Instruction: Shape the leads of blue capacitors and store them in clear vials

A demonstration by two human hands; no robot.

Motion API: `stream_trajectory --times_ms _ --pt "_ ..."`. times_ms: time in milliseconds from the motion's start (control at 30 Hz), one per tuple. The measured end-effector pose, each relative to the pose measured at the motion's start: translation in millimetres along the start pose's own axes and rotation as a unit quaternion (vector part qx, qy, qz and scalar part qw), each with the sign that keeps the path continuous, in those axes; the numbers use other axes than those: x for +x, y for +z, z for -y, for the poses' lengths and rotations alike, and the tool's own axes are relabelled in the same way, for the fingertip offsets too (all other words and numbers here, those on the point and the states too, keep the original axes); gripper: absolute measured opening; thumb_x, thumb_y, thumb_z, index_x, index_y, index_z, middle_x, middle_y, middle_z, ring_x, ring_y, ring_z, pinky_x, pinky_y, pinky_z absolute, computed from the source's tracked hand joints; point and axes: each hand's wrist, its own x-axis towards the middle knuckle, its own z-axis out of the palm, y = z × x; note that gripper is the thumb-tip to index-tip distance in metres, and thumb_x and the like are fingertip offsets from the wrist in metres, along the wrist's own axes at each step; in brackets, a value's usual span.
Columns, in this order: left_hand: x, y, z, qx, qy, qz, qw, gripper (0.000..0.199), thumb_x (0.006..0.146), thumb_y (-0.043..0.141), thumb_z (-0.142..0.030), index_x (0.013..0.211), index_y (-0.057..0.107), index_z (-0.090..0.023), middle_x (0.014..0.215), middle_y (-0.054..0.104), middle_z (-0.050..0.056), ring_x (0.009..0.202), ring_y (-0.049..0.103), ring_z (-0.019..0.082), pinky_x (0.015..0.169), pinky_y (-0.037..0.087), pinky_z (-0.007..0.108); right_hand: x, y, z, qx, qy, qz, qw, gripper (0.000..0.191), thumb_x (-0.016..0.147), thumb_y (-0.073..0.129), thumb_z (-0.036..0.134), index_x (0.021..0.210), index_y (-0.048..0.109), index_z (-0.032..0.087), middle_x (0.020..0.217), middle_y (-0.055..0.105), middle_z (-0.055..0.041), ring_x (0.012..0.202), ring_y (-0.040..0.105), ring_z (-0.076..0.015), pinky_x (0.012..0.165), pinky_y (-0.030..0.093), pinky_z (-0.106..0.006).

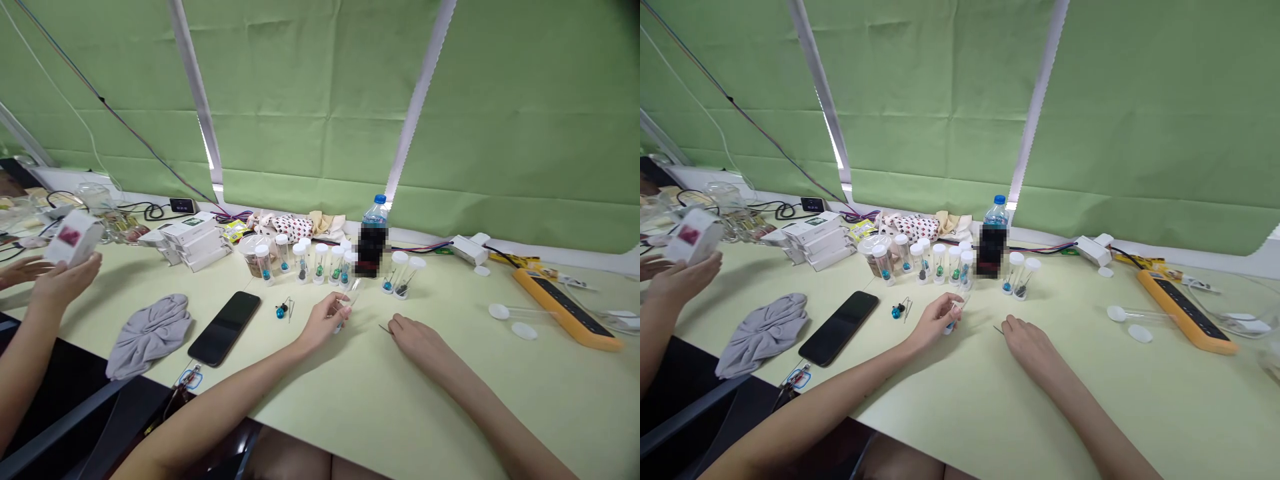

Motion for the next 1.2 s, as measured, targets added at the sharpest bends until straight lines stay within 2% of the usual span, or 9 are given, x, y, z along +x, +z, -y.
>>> stream_trajectory --times_ms 100,200,333,400,500,700,800,967,1200 --pt "-2 1.7 0 0.08 0.027 -0.001 0.996 0.037 0.079 0.061 -0.044 0.104 0.061 -0.018 0.074 0.056 0.0 0.067 0.053 0.013 0.064 0.041 0.023 2 -3 0 0.013 0.029 0.0 0.999 0.017 0.091 0.04 0.017 0.075 0.046 0.02 0.074 0.057 -0.0024 0.056 0.054 -0.0138 0.052 0.035 -0.023" --pt "-2 3.3 4 0.111 0.044 0.003 0.993 0.038 0.075 0.067 -0.04 0.107 0.063 -0.019 0.08 0.059 0.002 0.075 0.055 0.016 0.071 0.042 0.026 5 -11 0 0.036 0.062 -0.004 0.997 0.015 0.091 0.037 0.019 0.078 0.043 0.022 0.068 0.057 0.0007 0.051 0.053 -0.0134 0.049 0.035 -0.023" --pt "0 3.8 9 0.122 0.049 -0.017 0.991 0.037 0.071 0.071 -0.031 0.106 0.066 -0.019 0.091 0.063 0.005 0.084 0.057 0.018 0.079 0.044 0.029 4 -26 3 0.075 0.082 -0.022 0.994 0.013 0.094 0.031 0.022 0.086 0.042 0.024 0.077 0.061 0.0013 0.059 0.057 -0.0127 0.054 0.042 -0.022" --pt "1 3.2 10 0.121 0.051 -0.034 0.991 0.036 0.071 0.071 -0.027 0.105 0.066 -0.019 0.095 0.063 0.005 0.086 0.057 0.019 0.082 0.044 0.03 2 -32 6 0.1 0.073 -0.052 0.991 0.013 0.095 0.031 0.023 0.09 0.044 0.024 0.084 0.062 0.0001 0.066 0.059 -0.0125 0.06 0.045 -0.023" --pt "2 1.8 11 0.121 0.063 -0.048 0.989 0.037 0.07 0.072 -0.025 0.106 0.066 -0.02 0.1 0.063 0.006 0.089 0.057 0.019 0.084 0.044 0.03 -1 -34 8 0.129 0.031 -0.14 0.981 0.017 0.096 0.033 0.024 0.094 0.049 0.024 0.089 0.062 -0.0022 0.074 0.061 -0.014 0.067 0.047 -0.026" --pt "2 0.9 14 0.125 0.058 -0.045 0.989 0.037 0.069 0.072 -0.024 0.105 0.066 -0.021 0.099 0.063 0.006 0.089 0.057 0.019 0.083 0.045 0.031 -5 -29 4 0.103 -0.013 -0.276 0.956 0.022 0.095 0.035 0.02 0.097 0.057 0.02 0.091 0.064 -0.0063 0.079 0.062 -0.0156 0.07 0.049 -0.027" --pt "2 1.5 13 0.122 0.058 -0.036 0.99 0.037 0.069 0.072 -0.025 0.106 0.066 -0.021 0.097 0.063 0.006 0.088 0.057 0.02 0.084 0.045 0.032 -6 -26 1 0.084 -0.031 -0.29 0.953 0.025 0.095 0.035 0.018 0.098 0.06 0.02 0.093 0.066 -0.0085 0.083 0.063 -0.0177 0.074 0.051 -0.03" --pt "1 4.9 11 0.117 0.055 0.035 0.991 0.04 0.067 0.075 -0.029 0.106 0.067 -0.02 0.094 0.064 0.006 0.087 0.058 0.021 0.082 0.045 0.032 -6 -23 5 0.096 -0.119 -0.26 0.953 0.022 0.094 0.041 0.019 0.102 0.061 0.022 0.093 0.068 -0.0086 0.085 0.065 -0.0202 0.077 0.051 -0.035" --pt "1 7.8 10 -0.005 0.01 0.045 0.999 0.037 0.067 0.076 -0.025 0.101 0.065 -0.017 0.092 0.066 0.008 0.092 0.061 0.021 0.084 0.045 0.032 -7 -27 13 0.126 -0.091 -0.319 0.935 0.019 0.093 0.046 0.017 0.107 0.057 0.022 0.09 0.068 -0.0064 0.082 0.065 -0.0183 0.075 0.051 -0.032"
